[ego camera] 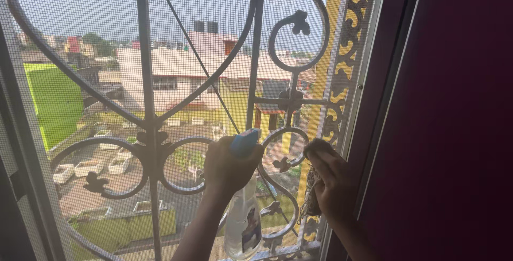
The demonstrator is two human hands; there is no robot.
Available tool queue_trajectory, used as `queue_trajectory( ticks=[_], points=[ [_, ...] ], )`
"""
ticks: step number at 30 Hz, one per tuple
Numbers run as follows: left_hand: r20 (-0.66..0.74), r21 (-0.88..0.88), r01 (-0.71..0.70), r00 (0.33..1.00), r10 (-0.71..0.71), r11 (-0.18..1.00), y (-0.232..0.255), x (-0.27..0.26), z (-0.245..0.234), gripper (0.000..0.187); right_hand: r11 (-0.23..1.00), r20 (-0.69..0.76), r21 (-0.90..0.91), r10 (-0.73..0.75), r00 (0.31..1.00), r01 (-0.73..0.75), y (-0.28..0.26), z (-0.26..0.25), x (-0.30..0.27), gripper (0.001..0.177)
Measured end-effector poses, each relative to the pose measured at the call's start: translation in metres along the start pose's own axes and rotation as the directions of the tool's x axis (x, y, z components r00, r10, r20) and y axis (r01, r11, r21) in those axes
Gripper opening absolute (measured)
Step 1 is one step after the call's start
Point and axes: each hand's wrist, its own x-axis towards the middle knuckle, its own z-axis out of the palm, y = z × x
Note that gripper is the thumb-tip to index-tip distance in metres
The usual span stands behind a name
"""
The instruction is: The person sprays cleaning liquid from a bottle onto a window pane and wipes the glass surface and the surrounding metal frame with a cloth.
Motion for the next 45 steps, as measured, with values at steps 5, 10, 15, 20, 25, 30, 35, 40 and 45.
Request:
queue_trajectory(
  ticks=[5,10,15,20,25,30,35,40,45],
  points=[
    [-0.034,0.035,-0.031,0.999,0.033,0.999,-0.001,-0.002,0.002,0.04,0.997,0.093,0.042,0.056,0.994,-0.06,0.004,0.003,-0.053,0.067],
    [-0.037,0.011,-0.026,0.999,0.026,1.0,0.005,-0.004,-0.002,0.038,0.999,0.155,0.015,0.039,0.987,-0.042,0.004,-0.004,-0.08,0.067],
    [0.044,0.013,0.004,0.999,-0.004,1.0,0.009,-0.004,-0.006,0.034,0.999,0.171,0.05,-0.002,0.985,-0.007,0.008,-0.009,-0.066,0.062],
    [0.014,-0.023,0.002,1.0,-0.001,1.0,0.006,-0.002,-0.005,0.033,0.997,0.075,0.056,-0.065,0.995,0.061,0.007,-0.011,-0.018,0.057],
    [0.015,0.003,-0.054,0.998,0.054,0.999,0.002,-0.001,-0.002,0.035,0.997,0.01,0.025,-0.077,0.997,0.077,-0.005,-0.02,0.067,0.061],
    [0.028,-0.025,0.023,0.999,-0.022,0.999,0.004,-0.001,-0.003,0.033,0.995,-0.041,0.044,-0.084,0.996,0.086,-0.029,-0.013,0.106,0.062],
    [0.037,-0.016,0.011,0.999,-0.011,1.0,0.006,-0.003,-0.004,0.031,0.995,-0.012,0.037,-0.087,0.996,0.087,-0.033,-0.009,0.076,0.065],
    [-0.022,-0.004,-0.077,0.997,0.077,0.997,0.009,-0.009,-0.005,0.031,0.996,0.14,0.07,-0.066,0.988,0.056,-0.029,-0.014,0.037,0.067],
    [0.043,0.224,-0.303,0.953,0.301,0.926,0.016,-0.013,-0.006,0.022,0.993,0.221,0.078,-0.099,0.97,0.083,-0.026,-0.021,-0.002,0.062]
  ],
)
